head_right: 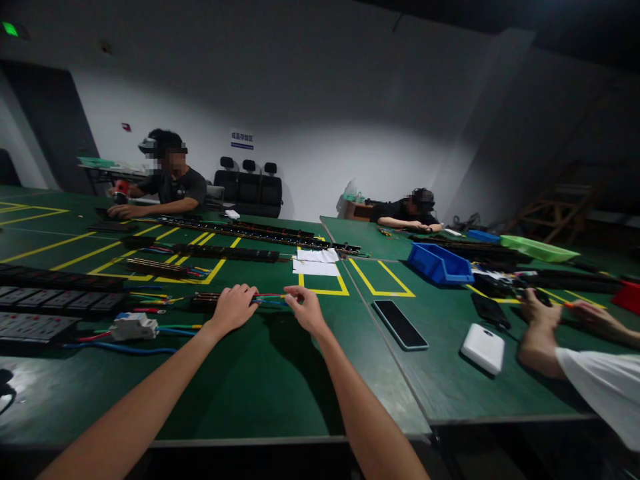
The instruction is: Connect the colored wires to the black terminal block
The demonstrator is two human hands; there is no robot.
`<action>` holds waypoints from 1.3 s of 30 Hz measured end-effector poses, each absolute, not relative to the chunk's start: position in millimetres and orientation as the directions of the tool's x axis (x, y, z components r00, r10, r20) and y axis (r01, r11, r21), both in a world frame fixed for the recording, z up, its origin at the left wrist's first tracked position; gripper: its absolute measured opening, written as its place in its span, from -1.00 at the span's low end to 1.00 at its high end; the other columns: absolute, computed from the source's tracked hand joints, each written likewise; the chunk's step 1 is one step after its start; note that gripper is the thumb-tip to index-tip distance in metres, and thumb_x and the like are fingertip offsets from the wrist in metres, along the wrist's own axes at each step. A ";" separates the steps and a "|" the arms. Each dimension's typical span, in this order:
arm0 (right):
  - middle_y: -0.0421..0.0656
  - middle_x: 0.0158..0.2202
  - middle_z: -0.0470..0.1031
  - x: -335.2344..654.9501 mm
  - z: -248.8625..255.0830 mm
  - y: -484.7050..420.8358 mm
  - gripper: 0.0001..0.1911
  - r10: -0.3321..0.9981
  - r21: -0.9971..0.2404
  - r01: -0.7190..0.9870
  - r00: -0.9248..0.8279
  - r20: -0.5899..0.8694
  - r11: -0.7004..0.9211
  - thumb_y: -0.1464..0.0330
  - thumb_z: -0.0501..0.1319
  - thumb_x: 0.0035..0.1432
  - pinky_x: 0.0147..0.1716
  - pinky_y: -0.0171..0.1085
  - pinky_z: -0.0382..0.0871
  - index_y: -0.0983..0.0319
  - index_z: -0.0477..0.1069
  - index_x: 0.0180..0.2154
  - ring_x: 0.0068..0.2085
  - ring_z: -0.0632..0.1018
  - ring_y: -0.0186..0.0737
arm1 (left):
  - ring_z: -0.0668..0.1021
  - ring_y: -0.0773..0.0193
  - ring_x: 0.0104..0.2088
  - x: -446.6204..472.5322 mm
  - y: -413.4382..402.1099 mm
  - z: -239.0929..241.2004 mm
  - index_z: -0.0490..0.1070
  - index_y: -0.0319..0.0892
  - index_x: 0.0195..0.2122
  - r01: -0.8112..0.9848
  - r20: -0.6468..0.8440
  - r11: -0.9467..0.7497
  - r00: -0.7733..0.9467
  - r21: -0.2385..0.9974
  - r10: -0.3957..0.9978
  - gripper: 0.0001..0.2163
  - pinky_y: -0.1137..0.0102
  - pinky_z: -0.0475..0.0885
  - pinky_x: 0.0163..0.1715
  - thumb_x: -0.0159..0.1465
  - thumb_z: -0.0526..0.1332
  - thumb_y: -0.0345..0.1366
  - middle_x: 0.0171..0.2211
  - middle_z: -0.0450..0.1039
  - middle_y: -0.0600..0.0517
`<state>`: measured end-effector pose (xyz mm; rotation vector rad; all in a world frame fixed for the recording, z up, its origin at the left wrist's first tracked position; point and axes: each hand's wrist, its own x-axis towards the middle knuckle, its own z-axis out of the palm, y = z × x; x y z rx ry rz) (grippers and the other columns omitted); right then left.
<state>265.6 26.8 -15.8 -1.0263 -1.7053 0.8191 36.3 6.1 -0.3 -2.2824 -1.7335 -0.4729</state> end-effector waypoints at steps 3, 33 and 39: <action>-0.06 -0.23 0.53 265.5 -18.7 27.2 -0.69 0.858 -0.771 0.378 -0.203 0.472 0.513 0.26 0.17 0.24 -0.26 -0.22 0.40 0.22 0.57 -0.09 -0.27 0.47 -0.18 | 0.51 0.04 -0.11 35.8 7.1 -1.2 0.45 -0.12 -0.14 0.961 0.392 -0.277 0.247 0.021 0.886 -0.79 0.20 0.32 -0.15 0.36 0.09 -0.17 -0.15 0.52 -0.10; -0.12 -0.28 0.46 274.3 -5.0 16.6 -0.80 0.858 -0.551 0.753 -0.034 0.512 0.359 0.25 0.14 0.29 -0.36 -0.29 0.24 0.19 0.48 -0.24 -0.32 0.47 -0.22 | 0.51 0.07 -0.10 38.3 5.9 0.8 0.45 -0.12 -0.12 0.947 0.381 -0.314 0.267 0.066 0.885 -0.79 0.21 0.33 -0.12 0.36 0.09 -0.18 -0.14 0.51 -0.09; -0.07 -0.38 0.53 278.5 11.1 6.8 -0.59 0.931 -0.487 0.859 0.036 0.363 0.157 0.12 0.07 0.34 -0.42 -0.30 0.11 0.19 0.51 -0.41 -0.35 0.49 -0.19 | 0.45 0.02 -0.02 35.0 3.0 7.0 0.43 -0.10 -0.01 0.916 0.481 -0.394 0.315 0.072 0.818 -0.69 0.14 0.28 0.00 0.26 0.23 -0.11 -0.06 0.46 -0.08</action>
